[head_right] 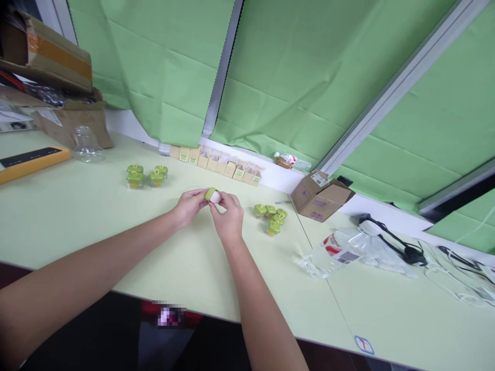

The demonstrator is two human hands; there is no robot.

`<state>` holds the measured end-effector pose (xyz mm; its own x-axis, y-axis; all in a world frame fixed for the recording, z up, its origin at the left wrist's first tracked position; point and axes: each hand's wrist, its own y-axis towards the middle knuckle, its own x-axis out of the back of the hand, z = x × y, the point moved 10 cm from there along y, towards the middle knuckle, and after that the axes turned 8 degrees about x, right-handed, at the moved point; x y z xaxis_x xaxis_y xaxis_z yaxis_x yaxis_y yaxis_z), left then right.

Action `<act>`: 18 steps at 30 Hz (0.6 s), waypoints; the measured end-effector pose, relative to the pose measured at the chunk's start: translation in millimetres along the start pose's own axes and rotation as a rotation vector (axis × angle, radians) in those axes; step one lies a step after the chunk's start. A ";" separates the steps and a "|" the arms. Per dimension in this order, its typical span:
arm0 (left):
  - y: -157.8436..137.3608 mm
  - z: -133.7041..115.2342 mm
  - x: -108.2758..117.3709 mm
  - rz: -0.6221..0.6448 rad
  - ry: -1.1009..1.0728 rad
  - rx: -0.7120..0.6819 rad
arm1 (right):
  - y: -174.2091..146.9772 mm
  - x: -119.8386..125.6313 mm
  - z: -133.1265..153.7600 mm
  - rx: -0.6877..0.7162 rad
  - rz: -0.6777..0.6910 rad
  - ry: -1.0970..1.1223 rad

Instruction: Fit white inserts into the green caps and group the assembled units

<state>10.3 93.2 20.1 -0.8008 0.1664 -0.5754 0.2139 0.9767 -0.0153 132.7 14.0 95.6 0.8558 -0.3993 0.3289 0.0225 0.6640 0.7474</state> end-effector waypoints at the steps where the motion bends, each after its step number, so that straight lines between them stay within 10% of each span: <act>1: 0.1 0.6 0.4 -0.001 0.002 0.001 | -0.3 -0.9 -0.9 -0.009 0.002 0.007; 18: 4.2 3.3 0.3 0.006 -0.056 0.055 | -5.6 -4.9 -10.1 -0.087 -0.032 0.052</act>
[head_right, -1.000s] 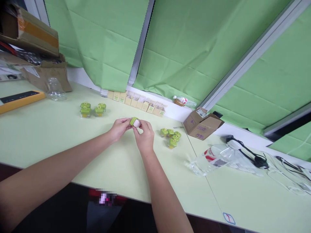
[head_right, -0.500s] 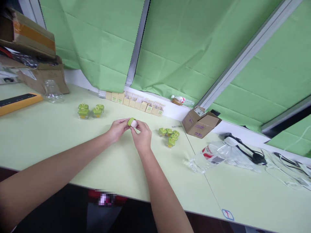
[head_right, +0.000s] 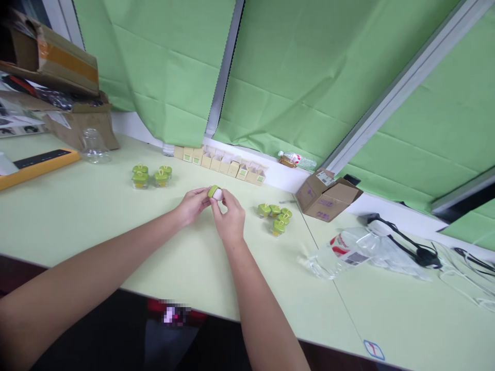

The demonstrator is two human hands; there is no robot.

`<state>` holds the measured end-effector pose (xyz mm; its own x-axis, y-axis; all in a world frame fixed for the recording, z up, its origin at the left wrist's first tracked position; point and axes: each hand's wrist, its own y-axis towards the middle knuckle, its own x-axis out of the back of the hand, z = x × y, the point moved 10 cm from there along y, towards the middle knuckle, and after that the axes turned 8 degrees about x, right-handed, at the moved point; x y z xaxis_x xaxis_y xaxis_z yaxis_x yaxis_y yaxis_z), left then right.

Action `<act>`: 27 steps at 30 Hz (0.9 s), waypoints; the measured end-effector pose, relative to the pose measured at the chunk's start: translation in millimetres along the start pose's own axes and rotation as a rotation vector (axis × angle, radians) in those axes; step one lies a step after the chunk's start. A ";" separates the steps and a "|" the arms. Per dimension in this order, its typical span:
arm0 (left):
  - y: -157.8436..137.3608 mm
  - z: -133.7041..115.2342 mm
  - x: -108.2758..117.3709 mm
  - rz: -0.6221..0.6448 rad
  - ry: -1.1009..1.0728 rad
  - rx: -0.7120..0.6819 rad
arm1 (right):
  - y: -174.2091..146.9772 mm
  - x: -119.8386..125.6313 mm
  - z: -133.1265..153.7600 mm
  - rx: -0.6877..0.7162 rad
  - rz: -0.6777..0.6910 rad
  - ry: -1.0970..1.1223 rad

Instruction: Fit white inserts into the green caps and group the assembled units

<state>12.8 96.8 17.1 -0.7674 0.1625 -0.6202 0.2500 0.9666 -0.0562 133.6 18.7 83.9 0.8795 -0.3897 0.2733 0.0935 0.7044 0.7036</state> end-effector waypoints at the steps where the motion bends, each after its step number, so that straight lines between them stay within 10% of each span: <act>1: -0.1 0.2 -1.7 0.019 0.016 -0.004 | 0.9 3.1 -4.9 -0.049 -0.037 0.040; 11: -0.2 -2.4 -3.6 0.072 -0.002 0.036 | 3.0 0.4 -35.5 -0.366 -0.074 0.440; 27: -4.6 -1.9 -20.4 0.247 -0.004 0.101 | 5.4 9.2 -66.9 -0.330 0.152 0.030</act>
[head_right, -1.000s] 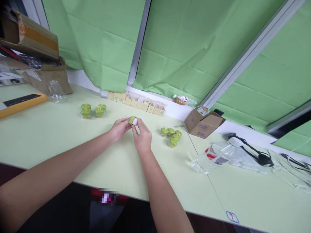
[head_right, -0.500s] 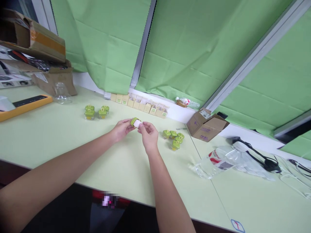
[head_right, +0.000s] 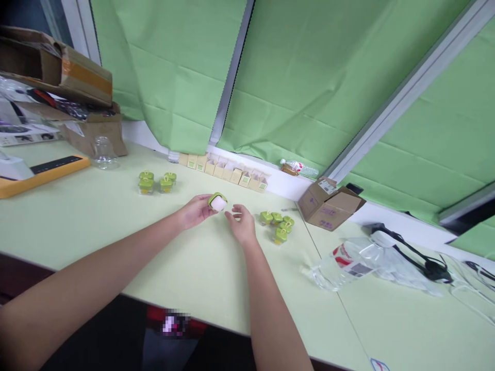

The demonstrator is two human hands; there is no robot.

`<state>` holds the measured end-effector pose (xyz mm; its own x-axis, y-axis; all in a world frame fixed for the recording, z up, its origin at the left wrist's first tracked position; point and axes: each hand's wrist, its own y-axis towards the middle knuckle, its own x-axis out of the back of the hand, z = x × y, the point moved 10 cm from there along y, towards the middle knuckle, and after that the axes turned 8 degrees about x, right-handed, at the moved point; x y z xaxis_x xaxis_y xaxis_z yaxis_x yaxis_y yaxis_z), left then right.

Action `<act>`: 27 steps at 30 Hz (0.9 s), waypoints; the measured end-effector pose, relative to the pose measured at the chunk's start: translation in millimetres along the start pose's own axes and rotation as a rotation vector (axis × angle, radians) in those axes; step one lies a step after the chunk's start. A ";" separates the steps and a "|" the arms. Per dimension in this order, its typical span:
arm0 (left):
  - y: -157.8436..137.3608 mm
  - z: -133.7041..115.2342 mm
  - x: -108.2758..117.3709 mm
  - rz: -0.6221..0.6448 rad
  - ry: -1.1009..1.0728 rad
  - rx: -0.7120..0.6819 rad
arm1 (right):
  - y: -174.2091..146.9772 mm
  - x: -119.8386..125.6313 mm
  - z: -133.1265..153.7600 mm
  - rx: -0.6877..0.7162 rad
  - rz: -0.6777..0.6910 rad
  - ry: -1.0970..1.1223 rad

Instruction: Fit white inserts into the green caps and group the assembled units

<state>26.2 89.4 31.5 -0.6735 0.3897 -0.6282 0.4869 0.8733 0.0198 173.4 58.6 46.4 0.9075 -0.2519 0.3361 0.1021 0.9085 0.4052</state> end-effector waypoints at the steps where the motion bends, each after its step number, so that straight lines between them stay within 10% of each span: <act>1: 0.7 -0.6 -1.2 0.009 0.031 -0.008 | 0.6 2.1 -2.9 -0.014 -0.002 -0.005; 10: -4.6 -15.6 -4.7 -0.173 0.839 -0.308 | -14.7 -27.1 13.9 -0.150 0.295 0.307; 18: -24.8 -79.6 39.0 -0.637 1.238 -0.613 | -13.7 -19.4 -5.7 -0.258 0.083 0.496; 22: 3.6 -43.1 57.4 -0.388 1.338 -0.293 | -9.3 -11.6 -5.1 -0.186 -0.024 0.414; 27: -2.6 -7.3 11.5 0.023 1.168 -0.225 | -1.4 -5.5 8.8 0.030 -0.082 0.300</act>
<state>13.1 93.7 29.9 -0.8216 0.3349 0.4613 0.4756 0.8488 0.2310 164.7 55.8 51.4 0.9771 -0.2097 0.0370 0.1715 0.8778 0.4473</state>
